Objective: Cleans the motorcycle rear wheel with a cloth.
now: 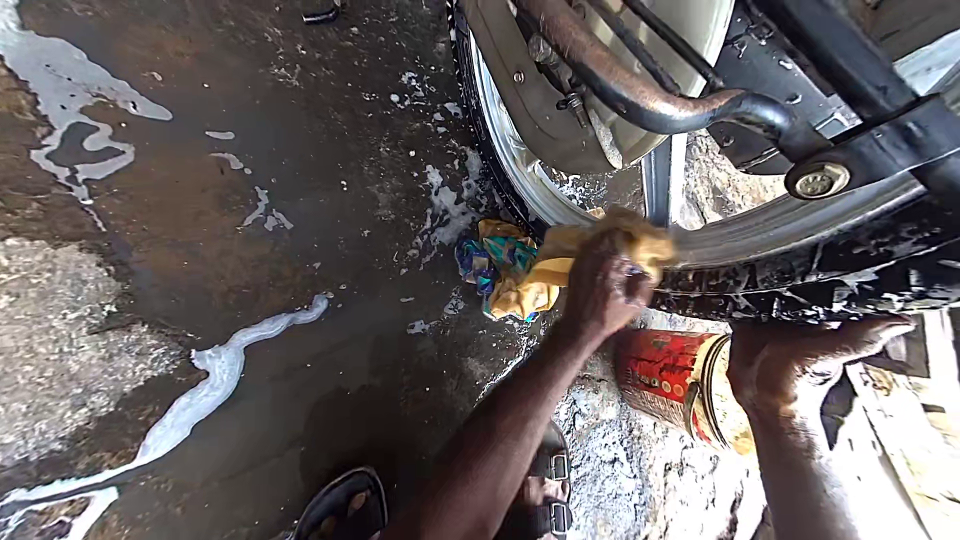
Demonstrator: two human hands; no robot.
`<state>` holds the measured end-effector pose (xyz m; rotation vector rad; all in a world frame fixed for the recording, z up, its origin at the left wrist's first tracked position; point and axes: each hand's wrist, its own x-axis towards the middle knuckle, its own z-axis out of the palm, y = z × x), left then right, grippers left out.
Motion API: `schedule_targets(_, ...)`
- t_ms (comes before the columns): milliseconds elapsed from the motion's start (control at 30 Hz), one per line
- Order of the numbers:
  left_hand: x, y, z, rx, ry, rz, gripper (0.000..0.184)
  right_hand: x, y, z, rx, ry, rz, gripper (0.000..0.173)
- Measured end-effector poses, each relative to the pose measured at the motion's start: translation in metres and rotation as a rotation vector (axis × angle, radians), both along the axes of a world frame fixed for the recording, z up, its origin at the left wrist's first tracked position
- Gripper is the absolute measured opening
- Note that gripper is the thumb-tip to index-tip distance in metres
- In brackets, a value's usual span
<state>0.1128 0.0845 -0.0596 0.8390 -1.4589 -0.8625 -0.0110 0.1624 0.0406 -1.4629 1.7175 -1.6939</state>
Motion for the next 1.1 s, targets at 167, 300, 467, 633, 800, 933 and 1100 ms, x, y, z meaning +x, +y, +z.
schedule_targets(167,0.005,0.011,0.014,-0.03,0.063,-0.105,0.032,0.005,-0.003,-0.004,-0.013,-0.023,-0.025,0.087)
schedule_targets(300,0.017,-0.004,-0.027,0.024,-0.209,-0.022,0.032,-0.003,-0.002,0.003,-0.001,0.01,-0.007,0.087)
schedule_targets(467,0.033,-0.018,-0.029,0.087,-0.186,0.031,0.027,-0.004,0.0,0.001,-0.007,0.012,-0.021,0.085)
schedule_targets(633,-0.008,-0.003,0.029,0.103,-0.131,-0.044,0.046,-0.002,-0.001,0.003,-0.016,0.033,-0.033,0.084)
schedule_targets(800,-0.001,0.005,0.015,0.255,-0.422,-0.029,0.045,0.008,-0.007,0.005,-0.057,0.022,-0.034,0.085)
schedule_targets(933,0.022,-0.016,0.028,0.259,-0.54,-0.062,0.038,0.003,-0.003,-0.004,-0.001,-0.019,-0.014,0.088)
schedule_targets(1100,0.052,-0.027,0.001,0.664,-0.053,-0.034,0.027,-0.004,0.0,-0.009,0.025,-0.03,0.032,0.085)
